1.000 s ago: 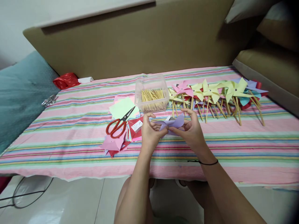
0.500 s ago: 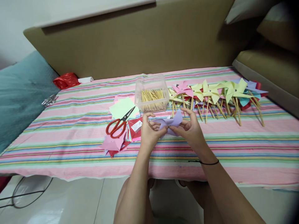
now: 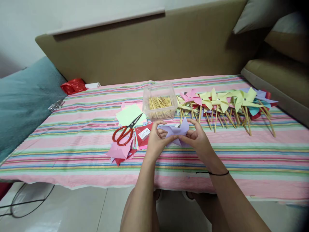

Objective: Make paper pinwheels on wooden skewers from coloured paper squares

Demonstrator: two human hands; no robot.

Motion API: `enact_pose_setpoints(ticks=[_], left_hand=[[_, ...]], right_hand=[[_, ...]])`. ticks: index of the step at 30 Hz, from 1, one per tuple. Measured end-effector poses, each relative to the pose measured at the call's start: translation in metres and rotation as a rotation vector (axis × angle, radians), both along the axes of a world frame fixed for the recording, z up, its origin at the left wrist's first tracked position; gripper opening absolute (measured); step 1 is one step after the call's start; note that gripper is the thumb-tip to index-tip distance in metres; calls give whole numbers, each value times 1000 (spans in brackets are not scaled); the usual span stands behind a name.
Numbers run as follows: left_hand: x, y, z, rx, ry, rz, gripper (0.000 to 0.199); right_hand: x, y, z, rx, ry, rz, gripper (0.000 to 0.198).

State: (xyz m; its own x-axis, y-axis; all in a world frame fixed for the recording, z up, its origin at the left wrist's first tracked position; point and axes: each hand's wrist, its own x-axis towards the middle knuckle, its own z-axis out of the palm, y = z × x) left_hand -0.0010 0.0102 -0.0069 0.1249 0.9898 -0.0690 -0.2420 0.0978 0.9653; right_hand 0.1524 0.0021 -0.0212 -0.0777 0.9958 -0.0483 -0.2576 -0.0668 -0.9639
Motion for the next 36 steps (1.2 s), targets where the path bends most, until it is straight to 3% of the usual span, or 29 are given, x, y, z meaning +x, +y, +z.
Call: enact_pose_setpoints(ticks=[2,6,9,13,17,20,22,25,28,32,36], left_hand=[[-5,1,0,-10,-21,98,55],[-20,4,-3,-45,-146,421,53],[-32,5,-5,-86,-243,543,50],[-44,4,-6,-150,-388,584,50],[-54,3,-6,-189,-451,623,49],[-60,3,-6,-182,-465,660,48],[-64,2,-7,-187,-465,664,48],[-68,2,-7,-199,-472,647,48],[-69,0,-6,-208,-503,628,49],[-70,-4,-2,-207,-539,537,53],[-74,-6,-1,-221,-530,497,54]], right_hand=[[1,0,0,23,14,12,66],[2,0,1,37,-26,-45,58],[1,1,-1,38,-74,-86,55],[-5,14,3,65,-158,-158,46],[-16,51,27,230,-416,-146,28],[-30,94,53,370,-771,-68,17],[-43,124,66,405,-1211,70,17],[-67,163,69,364,-1387,207,15],[-89,188,57,276,-1515,340,8],[-107,205,39,133,-1653,429,27],[-111,210,31,28,-1696,455,31]])
